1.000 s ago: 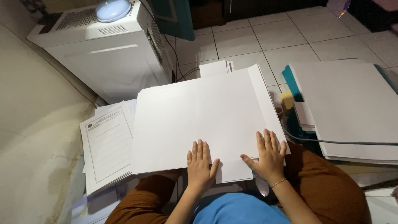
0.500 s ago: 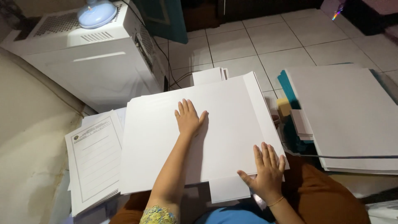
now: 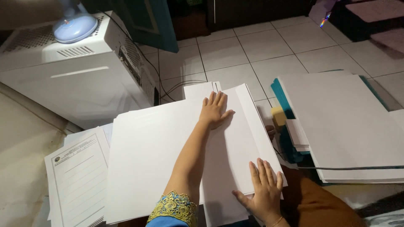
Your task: The person picks up a sheet of paper from a stack, places it inside a white folder, and presses down on the folder's surface. They then repeat this process with a second sheet of paper and a new folder.
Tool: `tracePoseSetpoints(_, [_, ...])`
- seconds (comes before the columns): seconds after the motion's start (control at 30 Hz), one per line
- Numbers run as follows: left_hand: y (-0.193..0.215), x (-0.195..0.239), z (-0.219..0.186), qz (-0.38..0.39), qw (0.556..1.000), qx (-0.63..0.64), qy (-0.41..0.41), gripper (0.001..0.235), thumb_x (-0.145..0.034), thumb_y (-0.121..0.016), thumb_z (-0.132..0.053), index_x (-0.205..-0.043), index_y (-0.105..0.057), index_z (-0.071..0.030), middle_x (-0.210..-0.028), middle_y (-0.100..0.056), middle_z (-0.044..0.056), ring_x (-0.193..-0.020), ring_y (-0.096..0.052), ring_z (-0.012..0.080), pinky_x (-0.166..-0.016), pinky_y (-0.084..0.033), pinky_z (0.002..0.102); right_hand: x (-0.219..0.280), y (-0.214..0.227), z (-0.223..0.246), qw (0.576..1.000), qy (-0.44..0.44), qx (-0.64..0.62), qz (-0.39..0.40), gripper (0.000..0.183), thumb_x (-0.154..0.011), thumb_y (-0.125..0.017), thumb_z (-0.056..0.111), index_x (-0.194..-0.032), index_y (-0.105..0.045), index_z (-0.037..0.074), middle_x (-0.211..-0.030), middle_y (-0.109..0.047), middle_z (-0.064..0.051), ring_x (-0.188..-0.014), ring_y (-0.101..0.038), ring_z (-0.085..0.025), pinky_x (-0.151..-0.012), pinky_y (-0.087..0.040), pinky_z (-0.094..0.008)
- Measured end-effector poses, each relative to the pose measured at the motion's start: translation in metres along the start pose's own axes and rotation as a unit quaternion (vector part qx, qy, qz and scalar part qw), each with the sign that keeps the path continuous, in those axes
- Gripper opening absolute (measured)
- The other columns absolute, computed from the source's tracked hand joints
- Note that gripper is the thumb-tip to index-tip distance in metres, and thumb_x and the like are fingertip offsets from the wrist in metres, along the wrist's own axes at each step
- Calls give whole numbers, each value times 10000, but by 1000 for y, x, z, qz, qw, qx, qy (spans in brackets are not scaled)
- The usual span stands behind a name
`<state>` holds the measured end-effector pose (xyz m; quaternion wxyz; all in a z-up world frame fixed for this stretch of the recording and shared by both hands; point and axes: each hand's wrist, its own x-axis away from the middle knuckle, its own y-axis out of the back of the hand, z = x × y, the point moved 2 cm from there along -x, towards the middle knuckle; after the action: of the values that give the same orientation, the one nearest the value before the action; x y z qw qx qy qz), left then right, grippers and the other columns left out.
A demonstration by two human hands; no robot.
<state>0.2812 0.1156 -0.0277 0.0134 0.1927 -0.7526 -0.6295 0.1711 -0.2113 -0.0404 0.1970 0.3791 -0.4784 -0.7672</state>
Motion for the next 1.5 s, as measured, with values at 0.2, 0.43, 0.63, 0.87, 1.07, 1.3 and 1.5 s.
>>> tracePoseSetpoints(0.2, [19, 36, 72, -12, 988, -46, 144, 907, -931, -379, -731, -1586, -267, -113, -1668, -226, 115, -1543, -140, 328, -1197, -148, 531, 1, 3, 2, 1000, 10, -17, -20, 978, -847, -295, 822, -1505, -420, 109, -1605, -356, -210, -1514, -252, -374, -1170, -108, -647])
tracePoseSetpoints(0.43, [18, 124, 63, -67, 973, -33, 219, 909, -951, -406, -655, -1560, -282, 8, -1647, -240, 212, -1544, -120, 357, -1213, -112, 522, 3, 7, 6, 998, 19, -13, -53, 995, -826, -295, 841, -1483, -469, 114, -1576, -424, -195, -1499, -314, -372, -1182, -150, -651])
tracePoseSetpoints(0.63, [43, 228, -18, -52, 978, -15, 200, 888, -955, -449, -583, -1547, -271, 54, -1627, -237, 277, -1542, -95, 381, -1214, -71, 527, 7, 10, 8, 998, 28, 2, -63, 1041, -830, -231, 859, -1454, -504, 72, -1527, -477, -234, -1472, -358, -391, -1185, -151, -643])
tracePoseSetpoints(0.87, [94, 311, -86, 46, 973, 75, 213, 824, -1004, -344, -562, -1570, -261, 32, -1650, -211, 266, -1553, -114, 393, -1221, -53, 550, 11, 2, 0, 1000, -9, -21, -6, 1024, -782, -402, 897, -1511, -458, 180, -1595, -408, -143, -1504, -320, -315, -1192, -60, -597])
tracePoseSetpoints(1.07, [91, 325, -89, 53, 971, 89, 215, 785, -1019, -298, -536, -1586, -236, 3, -1669, -162, 244, -1560, -69, 371, -1217, -19, 537, 12, 3, 0, 1000, -5, -21, -13, 1006, -789, -410, 879, -1507, -467, 177, -1590, -420, -147, -1500, -334, -317, -1195, -81, -602])
tracePoseSetpoints(1.3, [84, 283, -52, 99, 973, 61, 199, 890, -991, -326, -648, -1597, -218, -6, -1675, -137, 249, -1563, -39, 399, -1206, -5, 593, 10, -4, -5, 1000, -12, -12, 1, 999, -781, -428, 881, -1508, -456, 197, -1590, -408, -123, -1495, -323, -299, -1201, -60, -585])
tracePoseSetpoints(1.5, [40, 183, 32, -32, 987, -19, 155, 958, -914, -488, -649, -1537, -295, 53, -1613, -248, 302, -1529, -109, 429, -1186, -89, 609, 4, 12, 9, 996, 27, -15, -85, 1000, -834, -292, 835, -1422, -545, 67, -1500, -519, -224, -1437, -420, -380, -1176, -189, -628])
